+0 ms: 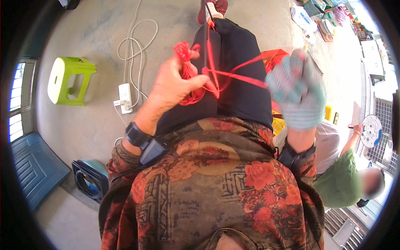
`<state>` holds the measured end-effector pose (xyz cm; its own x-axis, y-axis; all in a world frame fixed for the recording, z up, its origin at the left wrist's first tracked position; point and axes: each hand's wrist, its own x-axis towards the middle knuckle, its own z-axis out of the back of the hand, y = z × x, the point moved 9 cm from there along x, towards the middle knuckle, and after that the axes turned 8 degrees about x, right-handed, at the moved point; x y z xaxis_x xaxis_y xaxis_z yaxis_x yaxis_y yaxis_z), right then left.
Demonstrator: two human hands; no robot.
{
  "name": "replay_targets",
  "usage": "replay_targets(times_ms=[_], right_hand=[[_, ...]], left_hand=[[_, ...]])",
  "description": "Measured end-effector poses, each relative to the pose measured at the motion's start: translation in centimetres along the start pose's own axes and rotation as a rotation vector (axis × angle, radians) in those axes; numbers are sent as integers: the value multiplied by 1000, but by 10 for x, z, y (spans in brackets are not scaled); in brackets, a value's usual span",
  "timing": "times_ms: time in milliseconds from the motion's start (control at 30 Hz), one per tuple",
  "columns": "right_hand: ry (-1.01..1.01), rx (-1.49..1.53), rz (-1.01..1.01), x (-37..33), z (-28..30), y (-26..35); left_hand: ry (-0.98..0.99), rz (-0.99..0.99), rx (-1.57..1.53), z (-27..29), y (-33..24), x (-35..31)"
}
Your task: The recorder is winding red twine around a red plastic netting shuttle.
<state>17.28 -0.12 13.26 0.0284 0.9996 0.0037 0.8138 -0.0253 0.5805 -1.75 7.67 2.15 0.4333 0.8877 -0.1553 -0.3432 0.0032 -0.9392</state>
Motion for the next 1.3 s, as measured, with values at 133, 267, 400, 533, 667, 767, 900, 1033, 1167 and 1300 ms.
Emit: replay_targets(times_ms=[133,267,400,533,667,767,900,1033,1167,1300], right_hand=[[-283,-1285,248,48,84,36],[9,-1752,299,52,55,-11],[250,-1571,135,46,29,-66],[-158,-1113,38,48,26,-43],[516,-1474,164,33,-58,-81],[209,-1932,370,64,-29,-60],[122,-1777,11,76,41,-64],[346,-1911,-140,62,49,-101],[383,-1740,138,60,46,-82],[180,-1575,185,58,47,-35]], left_hand=[[-35,-26,-400,47,-15,4],[-286,-173,-37,85,-25,3],[-183,-187,626,48,-35,9],[-268,-160,-74,86,-65,12],[-256,-440,-470,90,-143,6],[-312,-582,-439,105,-163,-4],[-447,-492,578,90,-116,-5],[-99,-522,894,7,-39,13],[51,-529,755,-11,-36,13],[-16,-338,505,25,-37,17]])
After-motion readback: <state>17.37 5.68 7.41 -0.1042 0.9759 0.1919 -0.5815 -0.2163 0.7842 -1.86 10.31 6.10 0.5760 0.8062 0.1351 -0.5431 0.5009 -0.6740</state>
